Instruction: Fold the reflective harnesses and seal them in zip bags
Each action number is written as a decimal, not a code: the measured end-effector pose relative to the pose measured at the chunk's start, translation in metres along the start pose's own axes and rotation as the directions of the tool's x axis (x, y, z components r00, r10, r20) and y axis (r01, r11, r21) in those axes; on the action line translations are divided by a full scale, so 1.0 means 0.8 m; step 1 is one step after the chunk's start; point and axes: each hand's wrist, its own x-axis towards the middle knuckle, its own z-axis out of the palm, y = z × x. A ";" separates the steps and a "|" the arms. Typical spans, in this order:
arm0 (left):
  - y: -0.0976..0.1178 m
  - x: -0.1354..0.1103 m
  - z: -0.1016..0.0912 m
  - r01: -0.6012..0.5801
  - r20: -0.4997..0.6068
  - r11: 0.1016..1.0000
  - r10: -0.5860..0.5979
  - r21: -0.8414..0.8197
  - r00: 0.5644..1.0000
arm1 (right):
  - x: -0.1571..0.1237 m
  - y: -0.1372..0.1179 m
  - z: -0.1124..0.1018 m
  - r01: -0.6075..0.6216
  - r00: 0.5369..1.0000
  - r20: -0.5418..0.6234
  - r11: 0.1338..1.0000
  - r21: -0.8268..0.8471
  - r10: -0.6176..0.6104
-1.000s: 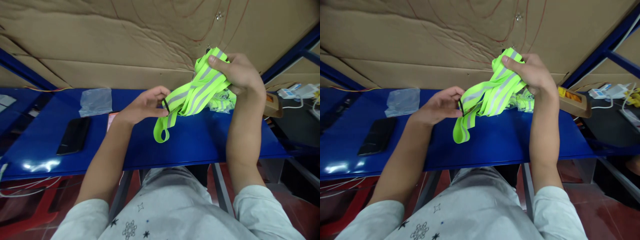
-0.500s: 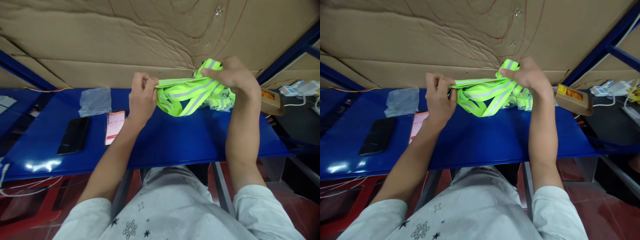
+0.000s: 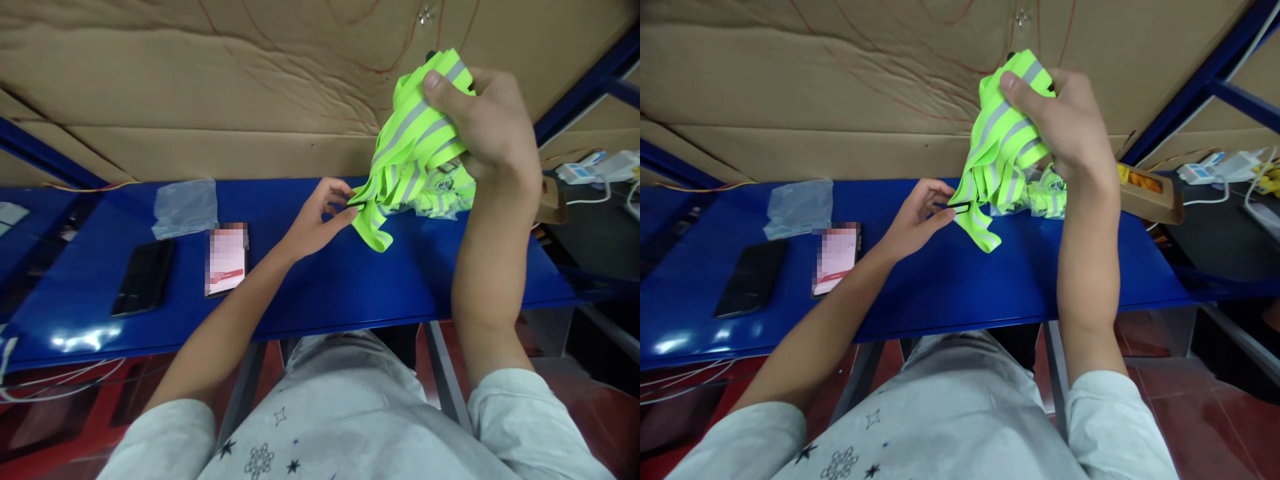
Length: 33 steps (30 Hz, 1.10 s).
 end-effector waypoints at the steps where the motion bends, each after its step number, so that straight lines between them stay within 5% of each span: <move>1: 0.002 0.000 -0.002 -0.004 0.009 1.000 0.003 0.019 1.000 | -0.002 -0.001 0.000 0.003 1.000 0.013 1.000 0.006 -0.003; 5: 0.015 0.005 -0.016 -0.084 -0.025 0.996 0.085 0.034 0.996 | -0.016 -0.011 0.004 0.153 0.961 0.240 0.987 -0.041 -0.139; 9: 0.022 0.009 -0.028 -0.089 0.002 0.988 0.090 -0.129 0.996 | -0.037 -0.032 0.023 0.418 0.821 0.475 0.900 -0.124 -0.316; 12: 0.027 0.002 -0.021 0.058 0.127 0.957 -0.023 -0.285 0.992 | -0.049 -0.043 0.045 0.510 0.745 0.543 0.855 -0.092 -0.386; 15: 0.037 -0.010 -0.005 0.315 0.349 0.830 -0.157 -0.461 0.924 | -0.054 -0.046 0.058 0.561 0.723 0.533 0.824 -0.079 -0.440; 19: 0.047 -0.015 0.004 0.483 0.558 0.736 -0.172 -0.475 0.812 | -0.051 -0.043 0.057 0.390 0.850 0.430 0.913 -0.123 -0.305; 22: 0.045 -0.012 -0.005 0.420 0.459 0.841 -0.242 -0.340 0.855 | -0.047 -0.036 0.057 0.184 0.895 0.423 0.981 -0.062 -0.142; 27: 0.038 -0.008 -0.023 0.231 0.257 0.956 -0.181 -0.179 0.949 | -0.040 -0.018 0.073 -0.140 0.851 0.515 0.990 0.033 0.103; 33: 0.041 -0.009 -0.020 0.260 0.358 0.956 -0.197 -0.137 0.913 | -0.045 -0.005 0.105 -0.240 0.761 0.639 0.964 0.115 0.113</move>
